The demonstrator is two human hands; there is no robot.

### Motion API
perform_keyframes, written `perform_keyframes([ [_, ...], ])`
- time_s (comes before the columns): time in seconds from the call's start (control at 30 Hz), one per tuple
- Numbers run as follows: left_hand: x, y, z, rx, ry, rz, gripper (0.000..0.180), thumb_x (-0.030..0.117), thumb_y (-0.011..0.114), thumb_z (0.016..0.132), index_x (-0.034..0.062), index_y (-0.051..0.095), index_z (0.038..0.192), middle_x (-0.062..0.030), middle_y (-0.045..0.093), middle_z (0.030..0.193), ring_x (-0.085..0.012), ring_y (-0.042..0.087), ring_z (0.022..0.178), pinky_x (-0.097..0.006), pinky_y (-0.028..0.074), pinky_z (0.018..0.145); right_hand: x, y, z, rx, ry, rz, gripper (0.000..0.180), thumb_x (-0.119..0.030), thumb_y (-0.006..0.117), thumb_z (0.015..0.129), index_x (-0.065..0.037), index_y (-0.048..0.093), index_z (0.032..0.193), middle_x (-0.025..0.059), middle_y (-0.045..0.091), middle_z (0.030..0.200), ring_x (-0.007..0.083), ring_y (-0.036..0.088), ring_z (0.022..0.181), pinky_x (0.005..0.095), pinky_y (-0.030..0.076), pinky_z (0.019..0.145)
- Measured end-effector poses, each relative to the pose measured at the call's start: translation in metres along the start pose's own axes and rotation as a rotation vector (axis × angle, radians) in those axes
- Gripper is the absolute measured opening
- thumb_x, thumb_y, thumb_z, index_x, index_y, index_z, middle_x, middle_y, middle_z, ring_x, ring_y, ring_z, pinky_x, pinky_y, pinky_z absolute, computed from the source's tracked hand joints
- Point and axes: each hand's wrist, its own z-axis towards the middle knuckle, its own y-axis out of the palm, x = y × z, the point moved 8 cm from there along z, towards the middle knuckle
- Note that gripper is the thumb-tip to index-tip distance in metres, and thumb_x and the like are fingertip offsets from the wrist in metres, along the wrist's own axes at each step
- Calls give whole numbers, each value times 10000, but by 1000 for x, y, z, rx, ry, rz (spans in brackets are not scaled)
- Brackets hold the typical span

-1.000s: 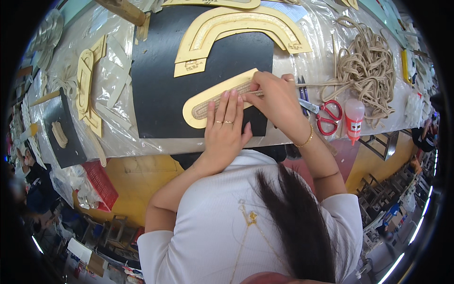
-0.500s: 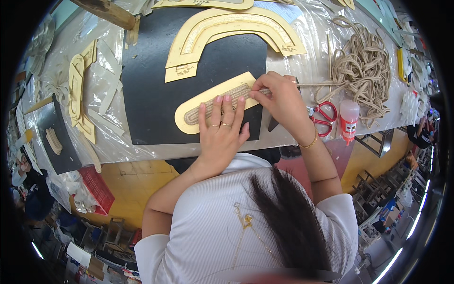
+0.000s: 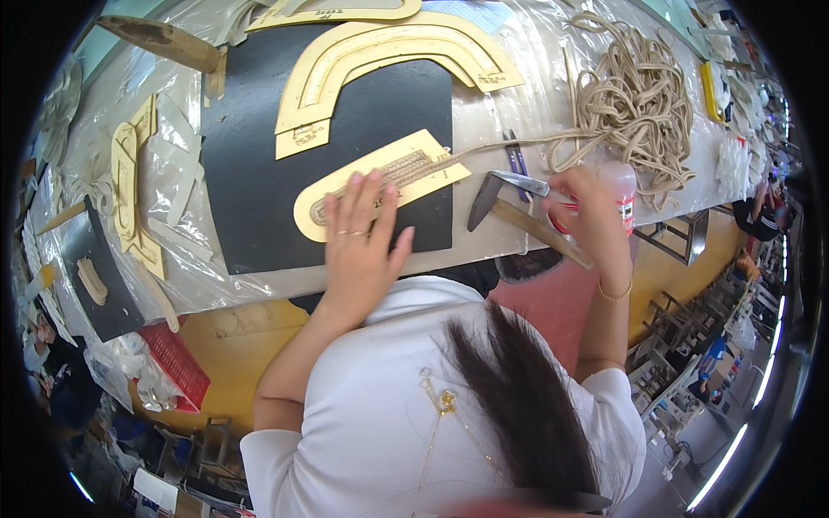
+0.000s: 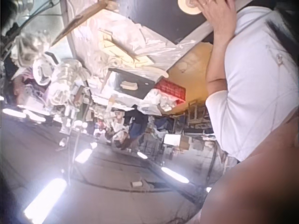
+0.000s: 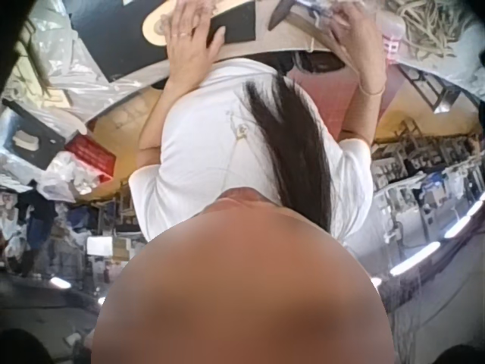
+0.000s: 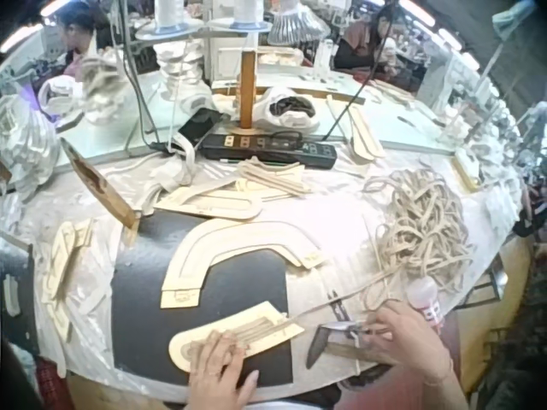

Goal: The person assembles a U-shaped wooden craft part by applying glue, inserting a cord, and trimming excess. They repeat the process on a second identical part, using scissors and a glue bottle throughout.

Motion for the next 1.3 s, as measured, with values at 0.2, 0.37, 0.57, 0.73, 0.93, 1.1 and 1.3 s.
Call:
perform_keyframes([
  [0.2, -49, -53, -20, 177, -70, 55, 487, 124, 780, 807, 74, 644, 1272, -128, 516, 1429, -316, 485, 1328, -498, 365, 1077, -11, 61, -33, 59, -227, -224, 433, -86, 767, 762, -47, 601, 1161, 123, 579, 1035, 322, 578, 966, 423, 493, 828],
  [0.37, -64, -61, -40, 182, -4, 72, 429, 120, 796, 779, 103, 689, 1194, -67, 636, 1275, -262, 569, 1240, -455, 382, 1051, -7, 54, -30, 76, -204, -82, 370, -40, 690, 832, -29, 581, 1186, 152, 570, 1081, 344, 606, 906, 412, 520, 771],
  [0.57, -61, -54, -45, 179, 0, 154, 391, 130, 772, 798, 117, 693, 1180, -61, 632, 1313, -243, 557, 1275, -462, 368, 1071, -55, 43, -25, 85, -292, 76, 411, 21, 638, 863, 3, 577, 1269, 169, 625, 1048, 320, 652, 884, 388, 542, 678],
  [0.73, -57, -56, -44, 183, 12, 191, 345, 125, 763, 796, 107, 701, 1135, -58, 643, 1291, -232, 567, 1266, -466, 382, 1062, -161, 51, -25, 171, -832, 226, 514, 13, 699, 802, -10, 608, 1308, 127, 676, 1067, 280, 678, 779, 349, 540, 627],
  [0.93, -66, -61, -45, 236, 30, 120, 279, 107, 759, 799, 87, 704, 1071, -60, 655, 1261, -233, 602, 1212, -443, 423, 1035, -192, 87, 8, -13, -790, -72, 640, -45, 726, 826, -117, 543, 1435, 51, 602, 824, 224, 621, 652, 360, 509, 564],
  [1.1, -73, -64, -46, 297, 1, -17, 212, 112, 772, 804, 70, 702, 1000, -63, 655, 1235, -238, 604, 1199, -450, 434, 1028, -199, 82, -1, 94, -858, 9, 644, -66, 730, 830, -126, 539, 1441, 55, 605, 827, 228, 614, 631, 360, 499, 560],
  [1.3, -74, -66, -46, 312, 13, 0, 224, 114, 811, 774, 79, 698, 964, -65, 659, 1249, -266, 584, 1241, -451, 428, 1024, -207, 78, 1, 106, -824, 34, 615, -74, 700, 864, -131, 530, 1452, 69, 611, 824, 246, 612, 623, 373, 499, 564],
])
